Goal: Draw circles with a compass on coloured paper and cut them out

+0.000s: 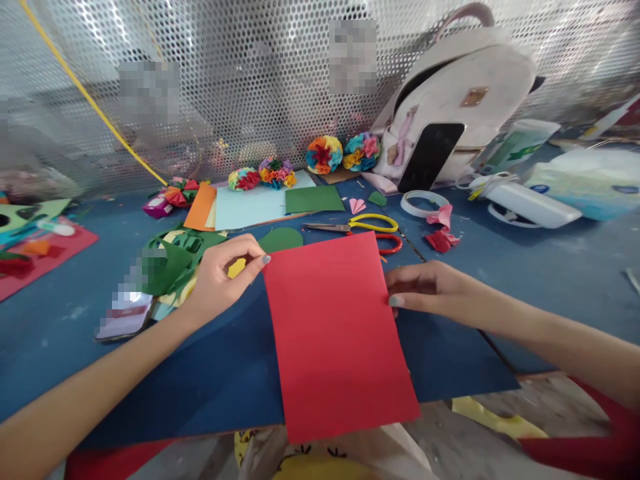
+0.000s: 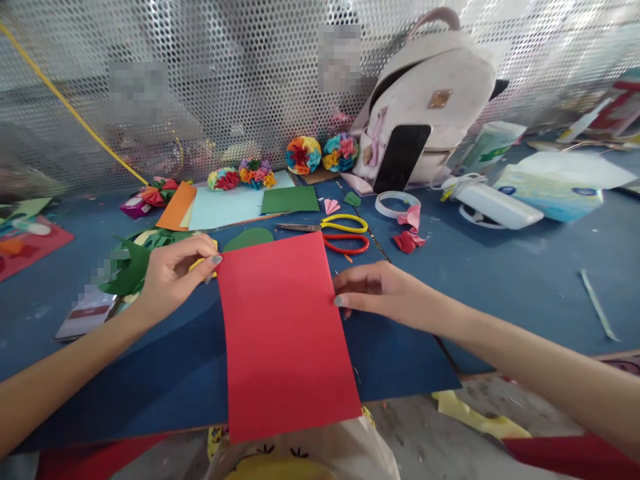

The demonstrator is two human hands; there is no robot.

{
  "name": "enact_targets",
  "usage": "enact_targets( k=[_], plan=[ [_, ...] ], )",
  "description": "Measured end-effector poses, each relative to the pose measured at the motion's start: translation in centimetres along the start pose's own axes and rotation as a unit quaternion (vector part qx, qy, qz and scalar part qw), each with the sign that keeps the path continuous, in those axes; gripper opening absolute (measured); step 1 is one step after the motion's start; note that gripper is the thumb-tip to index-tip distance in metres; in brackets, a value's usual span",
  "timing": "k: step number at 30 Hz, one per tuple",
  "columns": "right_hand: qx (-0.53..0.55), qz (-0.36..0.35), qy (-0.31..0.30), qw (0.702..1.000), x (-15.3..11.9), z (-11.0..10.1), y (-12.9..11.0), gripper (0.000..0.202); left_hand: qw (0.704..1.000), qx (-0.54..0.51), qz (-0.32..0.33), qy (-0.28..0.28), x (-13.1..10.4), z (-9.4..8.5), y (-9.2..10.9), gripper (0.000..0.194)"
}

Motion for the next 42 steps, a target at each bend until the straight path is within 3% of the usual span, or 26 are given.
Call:
enact_targets(
  k=[5, 9, 12, 15, 19, 22, 24, 27, 30, 33, 36, 42],
  plan=[
    [-0.021, -0.048, -0.013, 0.999, 2.2, -0.1, -2.2, 0.029, 1.000, 0.010, -0.015, 0.012, 1.0, -0.6, 0.5, 0.025],
    [-0.008, -0.061, 0.016, 0.998, 3.9, -0.4, -2.5, 0.026, 0.995, 0.000, -0.092, 0.031, 1.1, -0.7, -0.6, 0.023],
    [0.008, -0.073, 0.033, 0.997, 5.1, -0.6, -2.3, 0.023, 0.988, -0.036, -0.151, -0.006, 0.5, -0.3, -1.9, 0.023],
    [-0.009, -0.087, 0.054, 0.995, 6.0, -0.7, -1.9, 0.023, 0.986, -0.021, -0.151, -0.068, -0.1, 0.4, -2.5, 0.024],
    [-0.145, -0.147, 0.112, 0.972, 6.5, -0.9, -1.2, 0.024, 0.990, 0.074, -0.065, -0.103, -0.5, 0.9, -2.2, 0.013],
    [-0.259, -0.270, 0.126, 0.919, 6.4, -1.0, -0.8, 0.023, 0.977, 0.142, 0.060, -0.144, -0.8, 1.1, -1.7, 0.017],
    [-0.326, -0.336, 0.122, 0.875, 6.3, -1.1, -0.4, 0.036, 0.945, 0.225, 0.162, -0.173, -1.0, 1.3, -1.2, 0.025],
    [-0.398, -0.364, 0.106, 0.836, 6.2, -1.0, 0.0, 0.053, 0.874, 0.330, 0.293, -0.202, -1.6, 1.8, -0.4, 0.023],
    [-0.435, -0.369, 0.068, 0.818, 6.0, -0.7, 0.1, 0.063, 0.861, 0.333, 0.319, -0.214, -2.3, 2.1, 0.0, 0.027],
    [-0.429, -0.372, 0.029, 0.823, 5.7, -0.3, 0.2, 0.069, 0.874, 0.315, 0.297, -0.221, -3.0, 2.2, -0.2, 0.035],
    [-0.386, -0.364, 0.005, 0.848, 5.4, 0.0, 0.2, 0.069, 0.884, 0.287, 0.271, -0.251, -3.5, 2.0, -0.5, 0.040],
    [-0.290, -0.335, -0.031, 0.896, 5.1, -0.1, -0.1, 0.053, 0.887, 0.210, 0.229, -0.341, -3.7, 1.5, -0.6, 0.053]
  ],
)
Point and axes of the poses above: each hand's wrist, its own x-axis towards the middle knuckle, its own z-axis out of the palm, y = z × x, the point moved 2 cm from there along x, towards the middle knuckle, and after that the axes turned 13 degrees about z, right-handed, at the moved point
